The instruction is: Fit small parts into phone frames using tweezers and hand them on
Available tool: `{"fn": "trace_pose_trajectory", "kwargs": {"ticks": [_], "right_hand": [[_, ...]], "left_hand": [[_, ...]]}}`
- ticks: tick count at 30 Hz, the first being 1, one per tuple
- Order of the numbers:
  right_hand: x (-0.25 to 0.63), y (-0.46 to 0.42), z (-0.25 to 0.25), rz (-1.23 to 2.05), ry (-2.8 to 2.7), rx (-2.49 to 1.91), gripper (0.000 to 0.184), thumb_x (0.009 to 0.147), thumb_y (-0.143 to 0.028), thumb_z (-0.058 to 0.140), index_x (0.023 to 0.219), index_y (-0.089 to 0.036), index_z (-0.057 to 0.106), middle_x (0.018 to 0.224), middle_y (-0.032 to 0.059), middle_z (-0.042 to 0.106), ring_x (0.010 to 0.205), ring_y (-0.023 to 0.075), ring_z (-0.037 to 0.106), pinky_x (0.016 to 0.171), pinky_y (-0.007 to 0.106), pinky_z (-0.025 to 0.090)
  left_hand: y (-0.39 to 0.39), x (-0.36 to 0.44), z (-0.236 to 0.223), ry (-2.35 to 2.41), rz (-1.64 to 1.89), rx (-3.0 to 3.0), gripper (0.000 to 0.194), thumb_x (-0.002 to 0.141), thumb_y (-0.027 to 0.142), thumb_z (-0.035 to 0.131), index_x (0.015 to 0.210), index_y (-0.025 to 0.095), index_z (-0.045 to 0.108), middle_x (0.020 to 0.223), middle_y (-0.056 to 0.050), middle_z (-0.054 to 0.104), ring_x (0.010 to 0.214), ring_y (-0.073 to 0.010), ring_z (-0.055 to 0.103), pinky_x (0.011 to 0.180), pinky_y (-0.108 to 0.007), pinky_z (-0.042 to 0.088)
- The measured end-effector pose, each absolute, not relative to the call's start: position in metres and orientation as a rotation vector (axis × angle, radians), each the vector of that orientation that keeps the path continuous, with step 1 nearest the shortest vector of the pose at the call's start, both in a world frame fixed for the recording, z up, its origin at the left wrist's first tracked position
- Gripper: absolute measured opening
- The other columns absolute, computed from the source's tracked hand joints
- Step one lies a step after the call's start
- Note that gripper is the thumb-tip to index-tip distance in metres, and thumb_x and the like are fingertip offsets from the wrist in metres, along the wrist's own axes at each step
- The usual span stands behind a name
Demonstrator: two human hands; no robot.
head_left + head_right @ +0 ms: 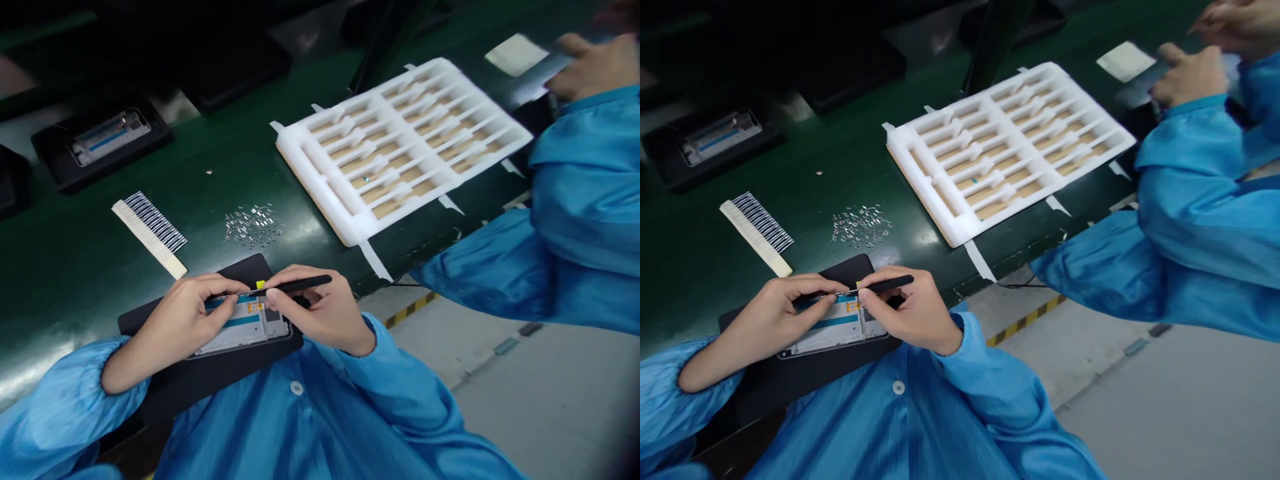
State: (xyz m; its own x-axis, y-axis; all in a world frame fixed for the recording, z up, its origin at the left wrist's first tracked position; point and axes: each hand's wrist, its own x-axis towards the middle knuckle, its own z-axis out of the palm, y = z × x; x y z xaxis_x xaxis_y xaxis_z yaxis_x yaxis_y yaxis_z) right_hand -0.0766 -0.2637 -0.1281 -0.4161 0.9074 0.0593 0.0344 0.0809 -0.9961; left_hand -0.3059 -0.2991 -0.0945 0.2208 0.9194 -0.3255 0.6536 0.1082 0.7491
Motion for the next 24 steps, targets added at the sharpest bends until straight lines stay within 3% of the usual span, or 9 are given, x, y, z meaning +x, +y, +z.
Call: {"fn": "trace_pose_trajectory", "kwargs": {"ticks": [13,24], "right_hand": [[-0.078,-0.27,-0.129,1.308,-1.611,-0.952,0.008,0.092,-0.017,0.074,0.095,-0.018,0.081,0.089,0.0067,0.079,0.067,0.0154,0.075,0.057,0.025,0.064],[-0.077,-0.273,-0.131,1.038,-1.706,-0.876,0.014,0.091,-0.012,0.072,0.099,-0.02,0.081,0.091,0.0093,0.082,0.079,0.0202,0.078,0.071,0.032,0.066]], "left_hand": [[-0.302,-0.294,-0.103,1.656,0.483,1.619,0.018,0.091,0.036,0.066,0.096,0.031,0.083,0.098,0.004,0.082,0.087,-0.0166,0.076,0.067,-0.024,0.052],[-0.302,-0.293,-0.105,1.699,0.47,1.637,0.02,0.091,0.037,0.066,0.097,0.03,0.083,0.099,0.002,0.082,0.083,-0.0191,0.075,0.067,-0.028,0.052]]}}
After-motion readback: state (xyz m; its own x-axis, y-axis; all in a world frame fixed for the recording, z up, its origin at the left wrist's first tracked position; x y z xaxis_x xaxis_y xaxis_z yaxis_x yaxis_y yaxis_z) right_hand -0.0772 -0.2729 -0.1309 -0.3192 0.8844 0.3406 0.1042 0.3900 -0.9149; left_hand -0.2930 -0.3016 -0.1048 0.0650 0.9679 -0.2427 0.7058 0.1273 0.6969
